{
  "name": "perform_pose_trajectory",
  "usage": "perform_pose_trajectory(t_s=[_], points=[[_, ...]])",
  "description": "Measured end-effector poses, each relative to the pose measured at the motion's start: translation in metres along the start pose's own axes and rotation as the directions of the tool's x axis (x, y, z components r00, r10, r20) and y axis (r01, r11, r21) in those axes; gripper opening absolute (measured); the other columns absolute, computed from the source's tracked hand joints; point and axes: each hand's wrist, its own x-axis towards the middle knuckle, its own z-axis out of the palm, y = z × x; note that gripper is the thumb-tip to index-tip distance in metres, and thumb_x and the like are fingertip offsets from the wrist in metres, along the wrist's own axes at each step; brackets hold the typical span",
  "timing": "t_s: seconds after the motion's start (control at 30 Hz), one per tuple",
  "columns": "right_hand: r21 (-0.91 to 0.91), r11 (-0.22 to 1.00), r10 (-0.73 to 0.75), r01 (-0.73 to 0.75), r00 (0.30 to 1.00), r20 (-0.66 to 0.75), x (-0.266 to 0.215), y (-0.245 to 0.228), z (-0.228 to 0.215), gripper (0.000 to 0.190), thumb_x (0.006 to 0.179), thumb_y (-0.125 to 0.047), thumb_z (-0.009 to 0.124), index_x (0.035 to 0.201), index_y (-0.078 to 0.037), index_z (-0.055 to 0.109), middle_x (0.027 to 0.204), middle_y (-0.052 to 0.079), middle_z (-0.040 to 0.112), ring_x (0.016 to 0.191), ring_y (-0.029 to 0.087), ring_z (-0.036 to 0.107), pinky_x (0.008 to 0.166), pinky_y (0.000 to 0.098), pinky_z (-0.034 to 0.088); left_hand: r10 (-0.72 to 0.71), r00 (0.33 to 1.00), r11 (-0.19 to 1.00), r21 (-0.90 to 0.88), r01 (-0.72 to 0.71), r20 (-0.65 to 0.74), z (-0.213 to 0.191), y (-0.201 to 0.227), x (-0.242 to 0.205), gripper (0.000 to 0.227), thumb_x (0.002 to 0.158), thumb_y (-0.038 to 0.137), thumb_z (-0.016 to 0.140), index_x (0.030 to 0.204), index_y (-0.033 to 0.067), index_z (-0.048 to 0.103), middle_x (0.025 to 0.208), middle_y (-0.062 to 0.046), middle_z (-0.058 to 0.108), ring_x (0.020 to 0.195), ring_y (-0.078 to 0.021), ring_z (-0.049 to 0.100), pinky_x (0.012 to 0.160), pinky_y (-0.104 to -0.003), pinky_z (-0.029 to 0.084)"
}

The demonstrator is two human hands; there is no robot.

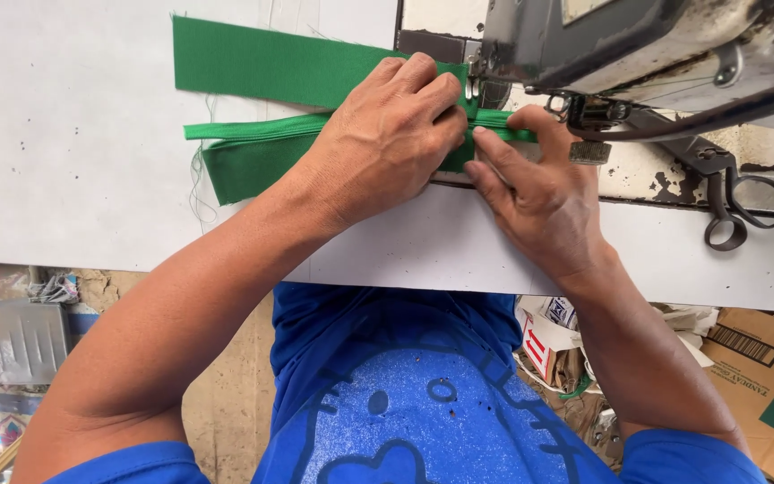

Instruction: Sewing a green zipper onto fabric strips using an industrial sewing machine and trimming threads with snips

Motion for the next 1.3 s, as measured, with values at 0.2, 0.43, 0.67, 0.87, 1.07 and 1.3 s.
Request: perform_pose_trajectory(t_s=[0.2, 0.43, 0.67, 0.87, 1.07, 1.3], points=[[-0.104, 0.993, -0.060, 0.057, 0.998, -0.018, 0.0016, -0.0042, 0.0013, 0.025, 0.108, -0.023, 0.073, 0.127, -0.007, 0.072, 0.126, 0.015, 0.051, 0.099, 0.029, 0.063, 0.062, 0.0412, 0.054, 0.011, 1.000, 1.000, 0.012, -0.012, 0.015, 0.0033, -0.0019, 0.0014, 0.016, 0.089, 0.002, 0.061, 0.076, 0.0111, 0.058, 0.086, -0.005, 0.050, 0.085, -0.0258, 0.050, 0.074, -0.037, 0.047], [-0.091, 0.995, -0.049, 0.046, 0.998, -0.026, -0.0007, -0.0028, 0.0033, 0.026, 0.109, -0.022, 0.072, 0.128, -0.007, 0.070, 0.128, 0.016, 0.050, 0.101, 0.032, 0.064, 0.072, 0.0434, 0.056, 0.026, 1.000, 0.999, 0.035, -0.026, 0.011, 0.0016, -0.0033, -0.0001, 0.018, 0.093, 0.002, 0.061, 0.078, 0.0116, 0.061, 0.085, -0.003, 0.049, 0.085, -0.0240, 0.051, 0.076, -0.036, 0.046], [-0.139, 0.989, -0.059, 0.056, 0.998, -0.018, 0.0006, -0.0063, -0.0004, 0.025, 0.109, -0.023, 0.072, 0.128, -0.008, 0.072, 0.127, 0.014, 0.050, 0.089, 0.027, 0.064, 0.060, 0.0398, 0.053, 0.034, 0.999, 0.997, 0.069, -0.033, -0.014, 0.0003, -0.0030, -0.0014, 0.021, 0.100, 0.008, 0.063, 0.080, 0.0121, 0.061, 0.087, -0.003, 0.051, 0.085, -0.0239, 0.053, 0.076, -0.036, 0.047], [-0.152, 0.987, -0.064, 0.060, 0.998, -0.020, 0.0006, -0.0059, 0.0009, 0.025, 0.108, -0.023, 0.073, 0.129, -0.008, 0.072, 0.127, 0.014, 0.052, 0.092, 0.028, 0.068, 0.058, 0.0399, 0.054, 0.021, 0.999, 0.999, 0.032, -0.019, -0.041, 0.0003, -0.0032, -0.0037, 0.017, 0.107, 0.014, 0.069, 0.091, 0.0077, 0.065, 0.092, -0.004, 0.052, 0.088, -0.0242, 0.053, 0.075, -0.037, 0.047], [-0.213, 0.975, -0.066, 0.055, 0.997, -0.044, -0.0006, -0.0064, 0.0010, 0.025, 0.108, -0.026, 0.073, 0.127, -0.010, 0.073, 0.131, 0.012, 0.053, 0.090, 0.027, 0.067, 0.074, 0.0428, 0.057, 0.009, 1.000, 1.000, -0.014, -0.009, -0.024, 0.0003, -0.0018, -0.0022, 0.023, 0.110, 0.015, 0.068, 0.089, 0.0069, 0.062, 0.094, -0.005, 0.052, 0.089, -0.0251, 0.052, 0.073, -0.038, 0.046], [-0.221, 0.973, -0.079, 0.068, 0.996, -0.040, 0.0039, -0.0072, 0.0006, 0.032, 0.107, -0.028, 0.074, 0.133, -0.009, 0.070, 0.132, 0.013, 0.056, 0.101, 0.031, 0.065, 0.079, 0.0471, 0.053, 0.029, 0.999, 0.984, -0.176, -0.034, -0.031, -0.0009, -0.0046, -0.0014, 0.016, 0.109, 0.009, 0.063, 0.099, -0.0022, 0.065, 0.114, -0.012, 0.057, 0.111, -0.0324, 0.056, 0.090, -0.045, 0.054]])
